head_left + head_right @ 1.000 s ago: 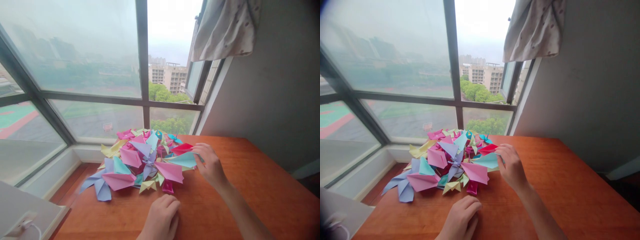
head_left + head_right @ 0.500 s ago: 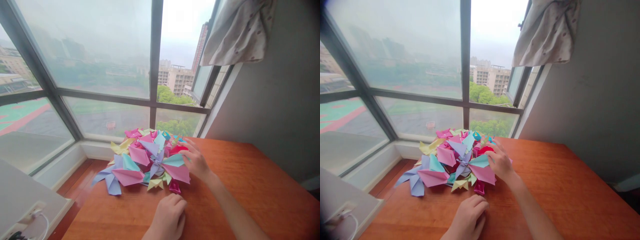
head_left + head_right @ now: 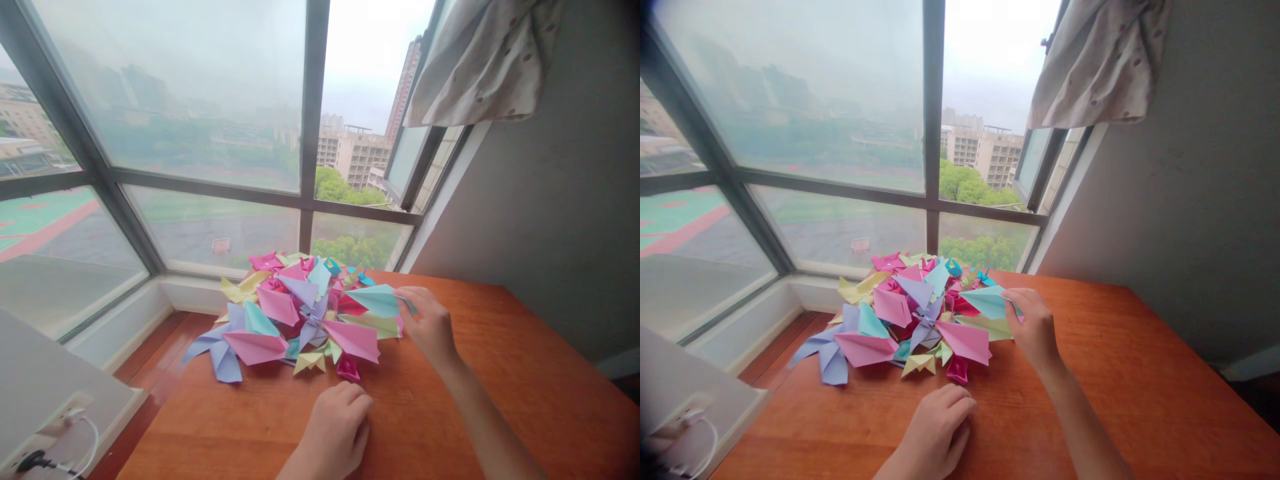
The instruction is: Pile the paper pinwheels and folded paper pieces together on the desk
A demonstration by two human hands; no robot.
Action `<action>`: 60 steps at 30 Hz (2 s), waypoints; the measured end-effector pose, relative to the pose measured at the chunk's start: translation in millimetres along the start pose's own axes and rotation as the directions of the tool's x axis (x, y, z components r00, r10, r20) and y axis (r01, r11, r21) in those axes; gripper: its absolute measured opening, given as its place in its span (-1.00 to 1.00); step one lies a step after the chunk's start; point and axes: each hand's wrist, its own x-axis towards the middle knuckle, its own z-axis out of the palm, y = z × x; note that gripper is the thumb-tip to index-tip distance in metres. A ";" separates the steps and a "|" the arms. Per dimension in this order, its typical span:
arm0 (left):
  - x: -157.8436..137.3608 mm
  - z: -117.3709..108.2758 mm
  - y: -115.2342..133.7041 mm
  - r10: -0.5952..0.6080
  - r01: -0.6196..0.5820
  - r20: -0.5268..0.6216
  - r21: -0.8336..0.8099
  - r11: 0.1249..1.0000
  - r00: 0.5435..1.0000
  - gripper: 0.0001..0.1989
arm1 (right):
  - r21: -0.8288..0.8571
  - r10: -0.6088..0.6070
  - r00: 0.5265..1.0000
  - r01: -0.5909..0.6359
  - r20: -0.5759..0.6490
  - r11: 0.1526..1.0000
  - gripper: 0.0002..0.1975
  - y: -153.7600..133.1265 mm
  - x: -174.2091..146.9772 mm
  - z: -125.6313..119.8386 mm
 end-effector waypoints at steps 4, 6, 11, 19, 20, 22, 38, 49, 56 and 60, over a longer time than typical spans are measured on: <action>-0.9 0.2 -0.6 -0.011 0.011 0.011 -0.002 1.000 1.000 -0.77 | -0.108 -0.129 0.988 0.137 0.080 0.985 -0.78 -8.1 9.0 25.9; -1.6 0.7 -0.9 -0.018 0.018 0.015 -0.006 1.000 1.000 -0.77 | -0.152 -0.153 0.979 0.172 0.132 0.973 -0.77 -15.7 12.8 38.8; -1.8 1.3 -0.8 -0.022 0.022 0.020 -0.025 0.999 1.000 -0.74 | -0.224 -0.142 0.968 0.188 0.209 0.956 -0.77 -34.9 19.6 60.9; -2.6 3.4 -2.3 -0.022 0.023 0.033 -0.030 0.999 0.999 -0.75 | -0.239 -0.096 0.945 0.177 0.313 0.955 -0.81 -58.4 12.4 92.3; -2.7 3.7 -2.5 -0.021 0.022 0.033 -0.029 0.999 0.999 -0.75 | -0.186 -0.105 0.937 0.174 0.332 0.967 -0.82 -60.0 9.6 94.6; -2.7 3.9 -2.9 -0.018 0.019 0.031 -0.026 0.999 0.999 -0.75 | -0.036 -0.141 0.922 0.165 0.359 0.986 -0.83 -60.3 4.2 94.6; -1.1 0.7 -1.8 -0.007 0.007 0.011 -0.014 1.000 1.000 -0.77 | -0.172 0.154 0.936 -0.103 0.316 0.980 -0.81 15.4 -2.3 48.4; -0.8 -1.2 -1.1 0.000 0.000 0.010 -0.015 1.000 1.000 -0.78 | -0.263 0.159 0.943 -0.081 0.293 0.961 -0.84 5.9 -4.2 39.9; -1.2 -0.2 -1.7 -0.015 0.016 0.034 -0.027 1.000 0.999 -0.80 | -0.280 0.096 0.971 -0.032 0.219 0.960 -0.83 13.6 -1.9 8.4; -1.5 -0.4 -1.4 -0.019 0.021 0.045 -0.026 0.999 0.999 -0.80 | -0.309 0.077 0.987 -0.030 0.142 0.951 -0.83 13.2 6.0 -12.2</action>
